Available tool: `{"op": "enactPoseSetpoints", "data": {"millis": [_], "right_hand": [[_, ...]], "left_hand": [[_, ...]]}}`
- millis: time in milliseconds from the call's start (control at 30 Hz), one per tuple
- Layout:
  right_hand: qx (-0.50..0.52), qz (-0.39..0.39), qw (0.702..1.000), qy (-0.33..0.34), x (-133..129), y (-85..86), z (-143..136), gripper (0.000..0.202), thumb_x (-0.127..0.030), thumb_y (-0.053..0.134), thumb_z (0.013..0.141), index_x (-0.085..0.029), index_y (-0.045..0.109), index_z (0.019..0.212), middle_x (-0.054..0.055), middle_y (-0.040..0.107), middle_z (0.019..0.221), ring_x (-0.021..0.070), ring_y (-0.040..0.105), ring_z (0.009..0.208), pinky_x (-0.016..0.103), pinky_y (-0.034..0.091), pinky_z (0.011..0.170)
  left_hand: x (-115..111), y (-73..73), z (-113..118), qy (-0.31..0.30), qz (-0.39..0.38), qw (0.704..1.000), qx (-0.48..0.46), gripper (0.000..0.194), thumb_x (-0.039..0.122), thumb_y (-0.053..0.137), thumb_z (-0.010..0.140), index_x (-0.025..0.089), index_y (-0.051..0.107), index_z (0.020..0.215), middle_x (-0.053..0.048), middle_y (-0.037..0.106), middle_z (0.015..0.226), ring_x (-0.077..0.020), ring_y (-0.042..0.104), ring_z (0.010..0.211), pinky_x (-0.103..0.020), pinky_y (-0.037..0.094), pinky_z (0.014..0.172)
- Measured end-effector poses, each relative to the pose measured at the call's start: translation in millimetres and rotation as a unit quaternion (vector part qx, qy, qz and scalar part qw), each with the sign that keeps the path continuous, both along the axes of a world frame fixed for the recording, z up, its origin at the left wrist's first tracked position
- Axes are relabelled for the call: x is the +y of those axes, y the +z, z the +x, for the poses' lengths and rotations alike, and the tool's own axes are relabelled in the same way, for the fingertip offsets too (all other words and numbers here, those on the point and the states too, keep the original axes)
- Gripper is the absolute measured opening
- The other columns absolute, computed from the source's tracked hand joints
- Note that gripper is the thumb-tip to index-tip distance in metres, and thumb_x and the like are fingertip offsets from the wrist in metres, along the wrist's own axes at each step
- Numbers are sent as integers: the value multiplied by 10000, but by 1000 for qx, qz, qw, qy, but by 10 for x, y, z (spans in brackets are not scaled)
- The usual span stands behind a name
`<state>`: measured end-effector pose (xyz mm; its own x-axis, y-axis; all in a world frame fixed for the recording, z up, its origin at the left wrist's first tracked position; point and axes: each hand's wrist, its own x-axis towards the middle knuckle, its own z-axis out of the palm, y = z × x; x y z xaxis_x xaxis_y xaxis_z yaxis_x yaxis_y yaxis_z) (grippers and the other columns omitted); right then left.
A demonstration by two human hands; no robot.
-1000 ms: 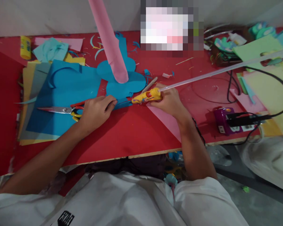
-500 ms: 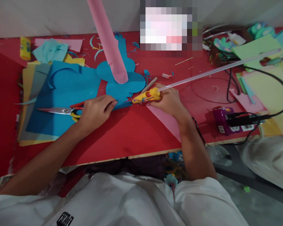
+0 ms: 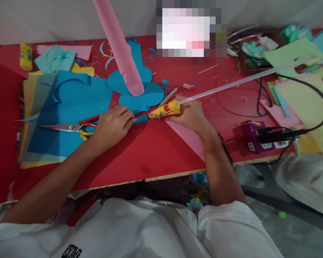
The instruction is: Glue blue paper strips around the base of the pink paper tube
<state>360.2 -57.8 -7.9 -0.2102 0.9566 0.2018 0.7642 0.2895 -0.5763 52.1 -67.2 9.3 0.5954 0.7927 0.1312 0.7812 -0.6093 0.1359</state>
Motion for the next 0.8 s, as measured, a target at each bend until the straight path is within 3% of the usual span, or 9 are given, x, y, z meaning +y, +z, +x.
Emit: {"op": "enactPoseSetpoints", "data": {"millis": [333,500,633,800], "right_hand": [[100,10,994,36,-37,104,99,296,-549,807,885,-271,718,838,37,754,836,264,706,753,407,521,669],[55,61,997,-5,22,115,170,291,-581,746,942,-313,772,1051,70,823,1047,311,745,908,466,584,803],[-11,95,995,-14,85,13,184,345,-481,732,962,-257,736,1223,115,804,1242,336,741,1062,501,577,956],[-72,101,992,-19,110,-79,233,408,-283,628,975,-306,651,1382,88,709,1450,369,660,1300,609,509,1119]], "left_hand": [[-12,38,44,31,-25,999,13,148,294,613,1058,177,685,1114,-130,705,1104,-328,674,1060,-404,482,793],[-21,32,19,28,-30,999,-30,155,306,622,1052,170,689,1084,-136,716,1096,-335,669,1085,-434,515,891],[-38,72,-68,34,-25,998,-37,231,404,665,1031,179,679,1083,-145,714,1124,-368,641,1149,-498,502,984],[-42,145,-184,48,-51,997,-11,227,368,732,978,194,676,1113,-153,692,1187,-398,605,1225,-544,477,1030]]}}
